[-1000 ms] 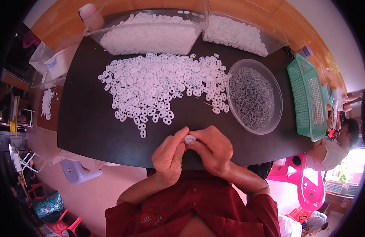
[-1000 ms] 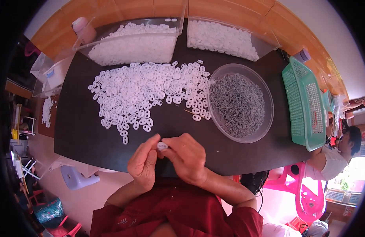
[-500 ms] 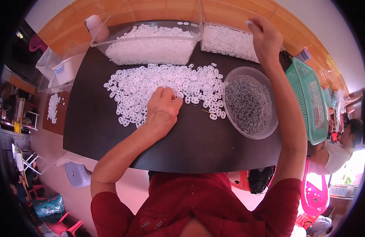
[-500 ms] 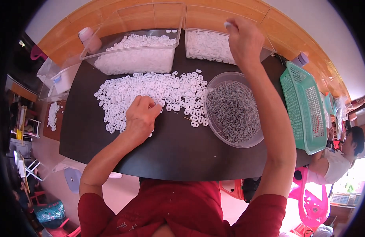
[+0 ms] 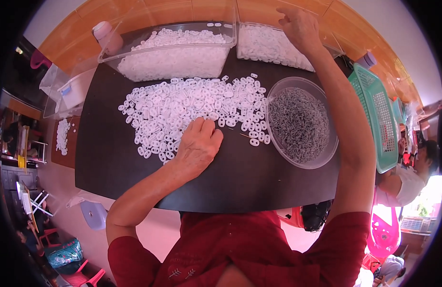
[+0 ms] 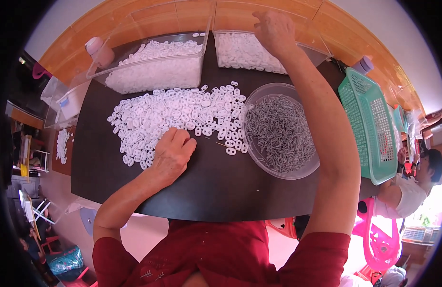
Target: Manually inserting metal pins into small white plastic components at a workbench.
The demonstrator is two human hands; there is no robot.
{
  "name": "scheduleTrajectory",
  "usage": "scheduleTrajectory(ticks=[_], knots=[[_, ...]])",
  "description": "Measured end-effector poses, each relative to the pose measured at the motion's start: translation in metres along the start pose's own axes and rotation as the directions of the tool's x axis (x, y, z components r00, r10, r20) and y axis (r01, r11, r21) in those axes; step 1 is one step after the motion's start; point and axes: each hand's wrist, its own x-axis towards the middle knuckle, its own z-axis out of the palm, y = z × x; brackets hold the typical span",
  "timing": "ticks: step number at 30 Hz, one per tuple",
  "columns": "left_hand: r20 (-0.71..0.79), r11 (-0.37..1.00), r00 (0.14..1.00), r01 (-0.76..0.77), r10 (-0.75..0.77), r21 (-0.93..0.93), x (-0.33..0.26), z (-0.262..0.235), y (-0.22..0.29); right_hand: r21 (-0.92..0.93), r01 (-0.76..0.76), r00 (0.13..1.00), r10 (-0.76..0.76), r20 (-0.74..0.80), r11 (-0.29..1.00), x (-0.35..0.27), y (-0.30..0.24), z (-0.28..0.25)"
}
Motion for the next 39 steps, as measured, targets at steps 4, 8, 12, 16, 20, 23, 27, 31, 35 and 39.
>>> scheduleTrajectory(ticks=[4, 8, 12, 16, 20, 23, 27, 31, 35, 39], knots=[[-0.096, 0.996, 0.992, -0.078, 0.082, 0.040, -0.001, -0.013, 0.008, 0.294, 0.107, 0.991, -0.080, -0.104, 0.950, -0.043, -0.049, -0.034], [-0.100, 0.941, 0.976, 0.156, -0.194, -0.299, -0.028, -0.032, 0.022, 0.596, 0.289, 0.928, -0.373, 0.019, 0.749, -0.124, -0.107, -0.056], [0.144, 0.498, 0.835, 0.445, -0.531, -0.744, -0.042, -0.043, 0.033, 0.612, 0.153, 0.942, -0.302, 0.148, 0.776, -0.177, -0.130, -0.049], [0.353, -0.020, 0.696, 0.438, -0.625, -0.899, -0.052, -0.046, 0.042, 0.566, 0.099, 0.955, -0.238, 0.177, 0.819, -0.180, -0.142, -0.039], [0.360, -0.084, 0.693, 0.398, -0.625, -0.913, -0.060, -0.042, 0.045, 0.537, 0.142, 0.951, -0.265, 0.159, 0.832, -0.178, -0.149, -0.030], [0.381, -0.145, 0.606, 0.402, -0.698, -0.904, -0.059, -0.041, 0.050, 0.494, 0.190, 0.932, -0.314, 0.181, 0.849, -0.178, -0.153, -0.027], [0.317, -0.063, 0.644, 0.385, -0.696, -0.921, -0.065, -0.037, 0.047, 0.456, 0.268, 0.916, -0.372, 0.153, 0.848, -0.173, -0.156, -0.032], [0.298, -0.052, 0.653, 0.369, -0.696, -0.928, -0.065, -0.037, 0.047, 0.497, 0.194, 0.957, -0.275, 0.094, 0.846, -0.174, -0.149, -0.035], [0.319, -0.090, 0.645, 0.363, -0.694, -0.928, -0.067, -0.035, 0.048, 0.497, 0.161, 0.952, -0.267, 0.149, 0.853, -0.181, -0.144, -0.040], [0.315, -0.085, 0.649, 0.361, -0.693, -0.929, -0.066, -0.034, 0.051, 0.535, 0.137, 0.955, -0.255, 0.154, 0.834, -0.186, -0.151, -0.036]])
